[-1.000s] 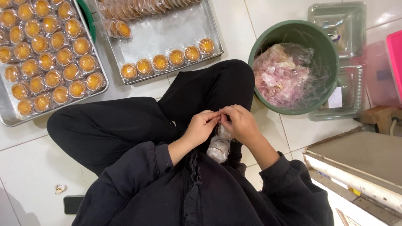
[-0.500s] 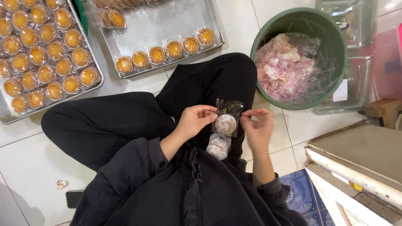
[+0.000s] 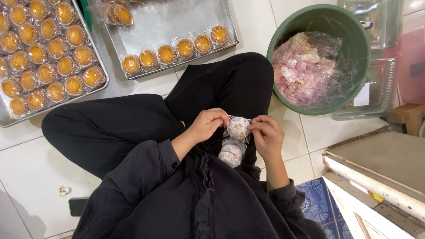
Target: Individually packaging pastries into small plastic bags from a large tray.
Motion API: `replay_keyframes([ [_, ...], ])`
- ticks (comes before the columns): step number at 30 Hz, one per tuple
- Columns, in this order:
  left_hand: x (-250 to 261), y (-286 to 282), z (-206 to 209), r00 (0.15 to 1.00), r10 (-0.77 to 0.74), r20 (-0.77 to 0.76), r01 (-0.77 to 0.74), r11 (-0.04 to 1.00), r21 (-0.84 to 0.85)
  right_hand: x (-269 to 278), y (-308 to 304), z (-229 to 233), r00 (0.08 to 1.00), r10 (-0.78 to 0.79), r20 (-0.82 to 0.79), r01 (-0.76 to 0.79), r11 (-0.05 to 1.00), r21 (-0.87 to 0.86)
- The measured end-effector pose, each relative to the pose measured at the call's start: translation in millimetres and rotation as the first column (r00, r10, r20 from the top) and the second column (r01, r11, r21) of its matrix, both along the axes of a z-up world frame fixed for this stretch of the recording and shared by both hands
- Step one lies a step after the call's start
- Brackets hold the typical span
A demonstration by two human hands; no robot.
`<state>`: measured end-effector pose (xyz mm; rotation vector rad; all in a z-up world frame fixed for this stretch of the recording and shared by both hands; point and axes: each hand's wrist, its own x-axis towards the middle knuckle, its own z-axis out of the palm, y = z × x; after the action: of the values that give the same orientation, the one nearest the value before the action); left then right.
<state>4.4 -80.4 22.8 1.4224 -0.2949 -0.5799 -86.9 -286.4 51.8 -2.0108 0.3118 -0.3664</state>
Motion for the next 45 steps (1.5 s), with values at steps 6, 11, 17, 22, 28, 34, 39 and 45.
replay_keyframes([
  [6,-12,3,-2,0.997,0.034,-0.070,-0.041,0.994,-0.103,-20,2,-23,0.986,-0.127,-0.108,0.154,0.943,0.294],
  [11,-23,9,7,0.966,0.192,-0.175,-0.206,0.976,-0.068,16,5,-14,0.934,-0.196,-0.297,0.260,0.946,0.192],
  [17,-47,45,58,0.966,-0.127,-0.223,0.180,0.954,0.239,73,1,42,0.974,-0.224,0.028,0.224,0.975,0.016],
  [22,-55,36,55,0.993,-0.076,-0.095,0.093,0.978,0.187,5,19,33,0.986,0.113,0.120,-0.091,0.981,-0.173],
  [28,-61,33,50,0.998,-0.052,-0.030,0.056,0.990,0.129,-22,41,22,0.888,0.439,0.137,-0.308,0.789,-0.532],
  [34,-66,33,23,0.995,-0.063,-0.083,0.067,0.997,0.047,-10,42,33,0.781,0.581,0.232,-0.301,0.674,-0.674],
  [39,-56,29,47,0.994,-0.110,-0.030,0.111,0.993,0.041,-20,37,12,0.778,0.538,0.325,-0.230,0.725,-0.649],
  [45,-45,16,39,0.997,-0.036,0.074,0.028,0.994,0.102,-3,-15,-14,0.944,-0.134,0.300,0.188,0.969,-0.161],
])
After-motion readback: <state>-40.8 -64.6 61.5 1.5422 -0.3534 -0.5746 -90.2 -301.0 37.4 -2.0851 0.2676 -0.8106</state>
